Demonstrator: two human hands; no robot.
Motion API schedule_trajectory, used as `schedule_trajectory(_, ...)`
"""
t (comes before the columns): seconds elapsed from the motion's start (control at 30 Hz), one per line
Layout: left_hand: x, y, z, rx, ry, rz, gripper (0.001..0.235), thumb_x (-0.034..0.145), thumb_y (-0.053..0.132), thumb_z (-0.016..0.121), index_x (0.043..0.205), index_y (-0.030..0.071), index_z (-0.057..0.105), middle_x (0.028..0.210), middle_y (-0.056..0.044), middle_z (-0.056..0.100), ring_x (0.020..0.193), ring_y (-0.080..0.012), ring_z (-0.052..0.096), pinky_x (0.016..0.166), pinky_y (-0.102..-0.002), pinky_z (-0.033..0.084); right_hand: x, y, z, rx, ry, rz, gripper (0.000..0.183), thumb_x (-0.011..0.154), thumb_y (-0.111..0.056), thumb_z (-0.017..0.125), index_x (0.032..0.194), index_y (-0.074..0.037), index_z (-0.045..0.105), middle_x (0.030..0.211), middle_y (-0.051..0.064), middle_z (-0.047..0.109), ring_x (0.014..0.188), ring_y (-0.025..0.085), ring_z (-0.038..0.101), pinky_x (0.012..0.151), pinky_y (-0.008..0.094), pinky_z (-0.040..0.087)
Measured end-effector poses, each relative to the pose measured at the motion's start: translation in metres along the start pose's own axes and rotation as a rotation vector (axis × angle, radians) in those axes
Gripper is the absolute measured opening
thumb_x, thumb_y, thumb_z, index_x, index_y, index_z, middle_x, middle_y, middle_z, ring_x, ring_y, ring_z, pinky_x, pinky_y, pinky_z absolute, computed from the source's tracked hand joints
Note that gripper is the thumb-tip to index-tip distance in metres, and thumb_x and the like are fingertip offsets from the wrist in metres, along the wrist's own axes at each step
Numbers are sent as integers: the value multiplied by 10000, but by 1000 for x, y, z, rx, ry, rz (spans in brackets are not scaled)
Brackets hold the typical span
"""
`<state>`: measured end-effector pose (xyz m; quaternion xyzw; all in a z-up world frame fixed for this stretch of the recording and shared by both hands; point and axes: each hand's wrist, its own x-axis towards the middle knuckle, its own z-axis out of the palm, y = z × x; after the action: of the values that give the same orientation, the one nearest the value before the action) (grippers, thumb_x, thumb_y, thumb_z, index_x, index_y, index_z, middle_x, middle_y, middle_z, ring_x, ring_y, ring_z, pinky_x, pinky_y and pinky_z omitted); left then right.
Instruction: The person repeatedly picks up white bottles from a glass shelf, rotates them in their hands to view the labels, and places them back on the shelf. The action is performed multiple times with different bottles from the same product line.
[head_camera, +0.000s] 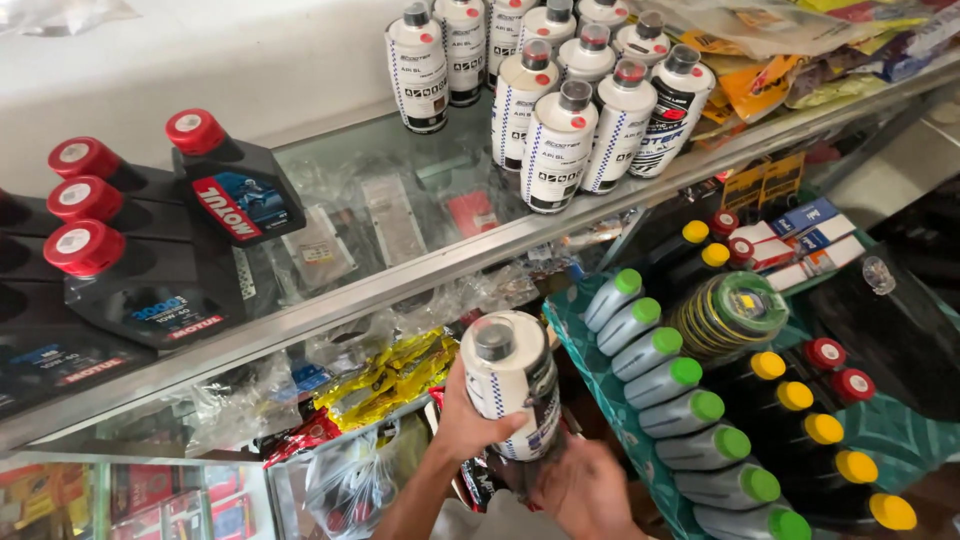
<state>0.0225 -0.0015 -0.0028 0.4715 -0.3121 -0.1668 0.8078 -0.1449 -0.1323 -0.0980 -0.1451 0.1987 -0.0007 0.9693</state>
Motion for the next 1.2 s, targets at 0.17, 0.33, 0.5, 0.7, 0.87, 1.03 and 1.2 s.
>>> schedule_trajectory(0.17,-3,12,-5,124,-6,-31,1014,583,185,854,1487,15,428,1310,-148,665,1154,-278,673,1040,-415,514,-12,-33,51,-491,385,-364,328,946,-44,558,1193,147,657,1147,285,736,992,369,695,921,449,521)
schedule_trajectory(0.33,-8,21,7,155,-40,-80,980,549,159,869,1436,2,483,1260,-129,691,1098,-251,685,1001,-377,523,-40,-41,139,-1163,-8,-894,716,880,-350,465,1470,55,477,1548,192,504,1439,305,458,1202,416,290)
schedule_trajectory(0.5,-4,45,22,209,-154,-111,983,507,130,822,1421,-1,484,1178,-173,706,967,-292,750,823,-360,666,-19,-58,178,-1498,-276,-949,626,750,-243,555,1321,13,577,1590,214,427,1479,364,428,1197,483,360)
schedule_trajectory(0.7,-20,25,9,84,-75,-167,953,538,99,848,1422,17,503,1210,-121,701,1039,-227,679,924,-345,556,-18,-65,194,-1565,-301,-814,635,732,-176,538,1341,-8,598,1581,169,478,1480,339,425,1204,468,319)
schedule_trajectory(0.87,-8,42,8,287,2,-56,950,524,180,869,1380,-24,512,1226,-170,715,1080,-261,724,978,-357,567,-44,-44,180,-1743,-181,-983,740,705,-143,583,1426,12,524,1596,193,444,1498,362,397,1218,483,309)
schedule_trajectory(1.03,-10,51,5,266,-118,-109,937,505,158,862,1370,-2,540,1181,-133,729,996,-215,716,895,-331,588,-1,-80,139,-1394,-485,-896,721,732,-251,568,1430,-68,568,1633,168,418,1595,384,262,1283,548,257)
schedule_trajectory(1.2,-19,35,8,35,-337,-380,800,512,66,850,1265,-8,592,1073,-90,725,880,-178,692,825,-292,584,32,-112,178,-1280,-1073,-433,731,1038,-769,433,1354,-157,675,1638,149,414,1603,362,265,1322,642,108)
